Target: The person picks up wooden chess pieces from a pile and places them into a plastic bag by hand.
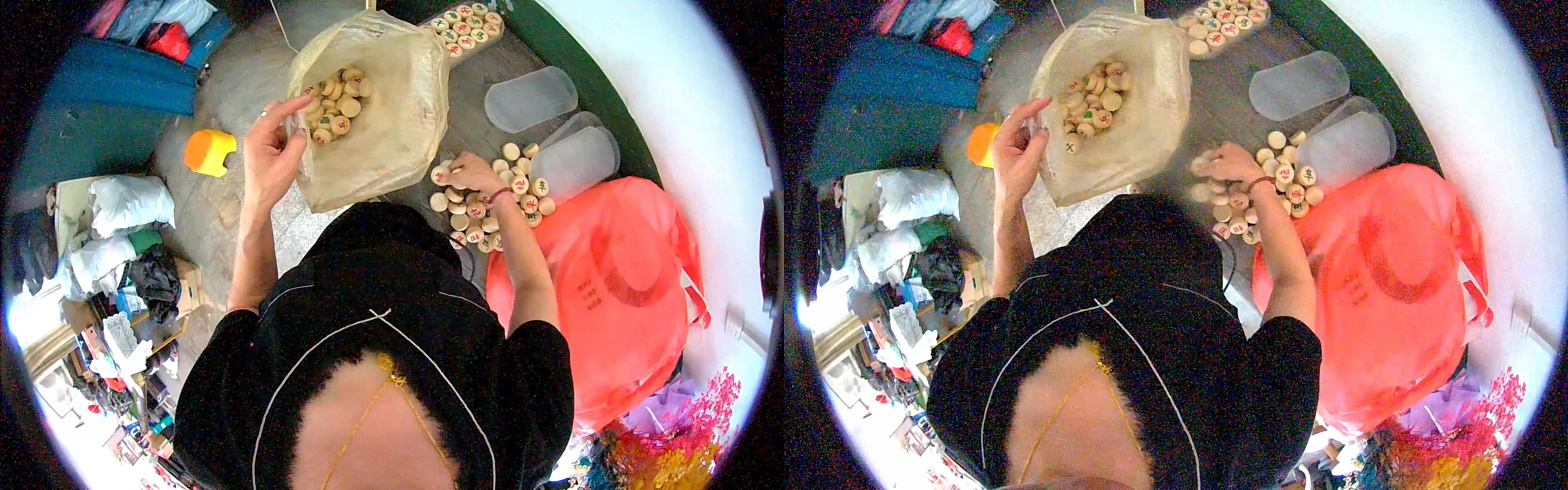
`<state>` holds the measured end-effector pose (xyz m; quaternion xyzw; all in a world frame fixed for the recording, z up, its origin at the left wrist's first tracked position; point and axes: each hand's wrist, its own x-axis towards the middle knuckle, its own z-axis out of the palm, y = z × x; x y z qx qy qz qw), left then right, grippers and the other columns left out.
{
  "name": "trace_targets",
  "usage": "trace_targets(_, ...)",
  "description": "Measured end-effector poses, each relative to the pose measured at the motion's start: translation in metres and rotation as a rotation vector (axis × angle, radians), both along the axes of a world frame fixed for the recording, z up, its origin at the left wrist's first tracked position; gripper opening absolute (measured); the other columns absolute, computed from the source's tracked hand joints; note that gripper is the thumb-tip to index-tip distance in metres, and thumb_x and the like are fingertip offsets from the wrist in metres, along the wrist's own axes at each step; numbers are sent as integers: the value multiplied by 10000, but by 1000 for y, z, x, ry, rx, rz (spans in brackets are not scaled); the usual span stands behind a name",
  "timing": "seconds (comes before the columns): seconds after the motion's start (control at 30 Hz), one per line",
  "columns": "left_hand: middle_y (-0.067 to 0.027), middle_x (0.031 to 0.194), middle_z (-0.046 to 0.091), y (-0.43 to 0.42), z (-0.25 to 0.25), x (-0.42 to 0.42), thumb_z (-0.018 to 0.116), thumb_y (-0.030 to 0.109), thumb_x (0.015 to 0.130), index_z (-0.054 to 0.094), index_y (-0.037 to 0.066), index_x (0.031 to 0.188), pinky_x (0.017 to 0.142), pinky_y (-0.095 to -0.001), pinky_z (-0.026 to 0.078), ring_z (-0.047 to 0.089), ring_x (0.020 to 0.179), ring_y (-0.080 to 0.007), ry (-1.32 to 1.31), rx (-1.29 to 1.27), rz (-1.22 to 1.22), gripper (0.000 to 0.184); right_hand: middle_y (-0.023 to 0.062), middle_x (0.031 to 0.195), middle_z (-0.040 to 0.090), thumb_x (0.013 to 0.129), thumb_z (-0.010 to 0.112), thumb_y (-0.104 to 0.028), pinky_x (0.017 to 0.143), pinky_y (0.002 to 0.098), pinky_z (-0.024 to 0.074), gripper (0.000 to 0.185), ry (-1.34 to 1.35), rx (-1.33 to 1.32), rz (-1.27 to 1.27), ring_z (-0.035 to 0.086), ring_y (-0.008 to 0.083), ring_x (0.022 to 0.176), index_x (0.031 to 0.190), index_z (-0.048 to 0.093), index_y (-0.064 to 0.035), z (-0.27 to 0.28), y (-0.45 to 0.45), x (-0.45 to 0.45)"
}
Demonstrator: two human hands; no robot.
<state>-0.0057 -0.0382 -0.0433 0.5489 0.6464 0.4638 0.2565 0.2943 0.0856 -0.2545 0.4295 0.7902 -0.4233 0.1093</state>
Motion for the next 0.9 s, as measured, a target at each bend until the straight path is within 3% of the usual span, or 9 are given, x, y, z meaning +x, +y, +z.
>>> trace_targets(0.07,-29,1053,522,0,0,0,486,-60,712,556,40,1112,665,-172,384,489,815,-56,14,45,-15,418,165,763,604,650,679,-421,657,335,419,452,89,-52,-157,556,267,705,761,657,16,-3,4,13)
trace_targets(0.23,2,1023,508,0,5,3,479,-65,715,556,49,1112,511,-144,320,427,624,-8,85,-36,4,420,108,743,599,661,693,-364,661,302,431,421,160,-96,-269,557,178,714,779,638,36,22,3,25)
trace_targets(0.33,24,781,445,3,3,7,478,-51,697,591,62,1058,462,-182,256,328,544,-23,1,61,-2,395,97,941,590,703,667,-223,782,294,427,300,991,-461,-659,554,188,869,861,648,30,64,-1,31)
trace_targets(0.4,23,782,445,4,0,8,476,-52,698,590,62,1058,467,-185,256,327,547,-26,-4,79,-4,395,75,1043,551,697,688,-173,768,276,429,248,1276,-431,-492,537,160,908,874,660,0,133,-13,19)
trace_targets(0.53,20,786,449,2,4,14,473,-59,699,583,60,1062,483,-193,263,327,555,-33,48,49,-13,398,115,942,561,698,690,-304,767,321,443,305,990,196,20,556,227,902,861,664,-48,203,-15,-31)
trace_targets(0.6,19,795,455,2,-2,10,472,-63,699,578,57,1068,485,-191,268,331,558,-34,51,59,-24,401,161,971,554,698,667,-395,795,352,437,380,737,383,62,542,299,934,882,657,-63,215,-17,-70)
trace_targets(0.67,17,805,462,-1,-4,11,472,-67,700,573,54,1073,488,-190,272,335,561,-35,52,52,-45,405,167,1021,552,742,651,-325,799,337,429,318,546,551,57,541,306,922,961,643,-94,202,-11,-107)
trace_targets(0.8,17,824,471,-4,0,5,467,-79,698,567,56,1083,482,-179,271,338,563,-23,43,94,-12,420,152,1012,571,758,644,-274,794,352,456,294,974,910,-54,572,276,913,974,622,-75,185,-7,-115)
trace_targets(0.9,21,827,465,-5,-1,7,459,-86,701,568,52,1083,465,-175,256,324,550,-12,1,96,-3,420,135,958,583,764,637,-191,722,299,477,221,1083,684,-401,592,215,807,935,625,-50,176,-9,-67)
